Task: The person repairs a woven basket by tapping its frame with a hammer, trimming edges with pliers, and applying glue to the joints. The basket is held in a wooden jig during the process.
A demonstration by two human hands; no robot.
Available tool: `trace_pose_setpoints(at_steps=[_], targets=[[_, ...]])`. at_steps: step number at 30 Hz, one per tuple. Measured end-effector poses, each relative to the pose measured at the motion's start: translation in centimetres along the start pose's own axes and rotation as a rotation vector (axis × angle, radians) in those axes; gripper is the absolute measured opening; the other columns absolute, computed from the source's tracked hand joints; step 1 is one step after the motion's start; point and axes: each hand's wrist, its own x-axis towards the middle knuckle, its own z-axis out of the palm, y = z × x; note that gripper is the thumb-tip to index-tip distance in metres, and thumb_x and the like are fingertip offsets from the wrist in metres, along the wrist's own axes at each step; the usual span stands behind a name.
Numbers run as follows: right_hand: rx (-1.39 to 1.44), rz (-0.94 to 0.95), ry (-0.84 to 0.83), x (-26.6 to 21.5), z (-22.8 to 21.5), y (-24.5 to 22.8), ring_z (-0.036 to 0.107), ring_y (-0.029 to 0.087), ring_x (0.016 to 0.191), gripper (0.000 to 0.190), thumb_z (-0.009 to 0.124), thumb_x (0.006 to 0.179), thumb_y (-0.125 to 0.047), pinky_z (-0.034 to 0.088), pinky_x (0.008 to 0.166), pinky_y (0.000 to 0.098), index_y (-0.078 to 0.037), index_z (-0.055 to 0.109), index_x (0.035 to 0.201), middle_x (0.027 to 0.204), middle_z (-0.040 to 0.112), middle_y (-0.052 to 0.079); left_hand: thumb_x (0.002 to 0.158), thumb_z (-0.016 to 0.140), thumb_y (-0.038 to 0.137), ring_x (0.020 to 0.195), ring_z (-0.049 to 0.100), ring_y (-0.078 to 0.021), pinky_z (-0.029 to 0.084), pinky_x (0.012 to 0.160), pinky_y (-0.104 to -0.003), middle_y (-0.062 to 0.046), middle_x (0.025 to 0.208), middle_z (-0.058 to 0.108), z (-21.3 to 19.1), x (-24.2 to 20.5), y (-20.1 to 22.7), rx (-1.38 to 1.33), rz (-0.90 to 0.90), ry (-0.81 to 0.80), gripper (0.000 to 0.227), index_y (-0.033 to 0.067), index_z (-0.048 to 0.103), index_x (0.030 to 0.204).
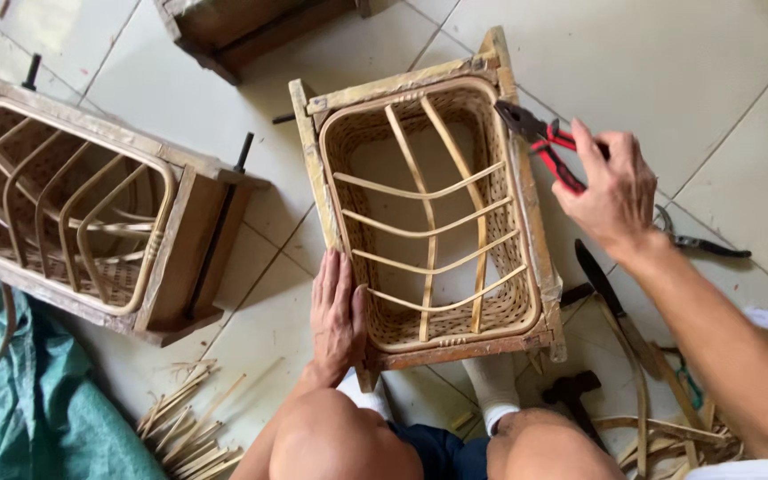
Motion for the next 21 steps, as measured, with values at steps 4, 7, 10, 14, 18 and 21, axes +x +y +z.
trace_pose_setpoints(at_steps=[4,7,10,14,18,21], targets=[[0.044,-0.005,0.052,1.2,1.2,0.6,0.059,0.026,0.103,0.075,0.087,0.079,-0.025,0.055,0.073,0.0405,-0.009,0.063,0.148,0.114,0.055,0.011,0.101,0.058,0.012,0.147,0.04,-0.0427,0.032,0.12,-0.052,-0.026,0.159,0.04,-0.1,0.5,-0.1,-0.029,0.004,0.009,0.053,-0.003,0.046,0.151],[0.066,0.013,0.053,2.5,1.5,0.3,0.058,0.024,0.1,0.07,0.086,0.083,-0.024,0.054,0.068,0.0383,-0.006,0.064,0.147,0.111,0.054,0.011,0.1,0.06,0.012,0.144,0.043,-0.0421,0.034,0.119,-0.05,-0.025,0.158,0.043,-0.2,0.2,-0.1,0.009,0.001,0.02,0.052,0.0009,0.05,0.149],[0.044,-0.046,0.09,4.8,1.2,-0.2,0.057,0.024,0.096,0.068,0.087,0.084,-0.024,0.053,0.065,0.0371,-0.005,0.065,0.145,0.11,0.054,0.01,0.1,0.061,0.011,0.145,0.044,-0.0421,0.035,0.12,-0.05,-0.025,0.158,0.042,-0.3,0.5,-0.2,-0.033,0.042,0.055,0.051,0.0025,0.051,0.149],[0.013,-0.237,0.225,7.6,0.2,-2.1,0.058,0.022,0.094,0.057,0.089,0.094,-0.028,0.053,0.07,0.0364,-0.003,0.065,0.14,0.108,0.054,0.01,0.099,0.062,0.01,0.143,0.045,-0.0425,0.035,0.118,-0.05,-0.025,0.159,0.042,-0.4,0.2,-0.1,-0.039,0.015,0.043,0.051,0.0015,0.052,0.148],[-0.08,-0.348,0.065,10.5,0.0,-5.2,0.058,0.021,0.093,0.053,0.087,0.088,-0.023,0.054,0.069,0.0362,-0.008,0.069,0.135,0.098,0.055,0.008,0.099,0.061,0.01,0.143,0.045,-0.0418,0.036,0.118,-0.05,-0.024,0.159,0.043,-0.5,0.5,0.2,-0.039,0.007,0.048,0.05,0.0024,0.052,0.148],[0.074,-0.253,0.084,10.4,0.4,-5.5,0.06,0.025,0.098,0.05,0.084,0.092,-0.021,0.055,0.071,0.037,-0.004,0.068,0.136,0.104,0.059,0.012,0.1,0.062,0.011,0.143,0.046,-0.0409,0.036,0.119,-0.05,-0.023,0.158,0.044,-0.5,0.3,-0.2,-0.04,-0.004,0.055,0.05,0.0037,0.053,0.148]])
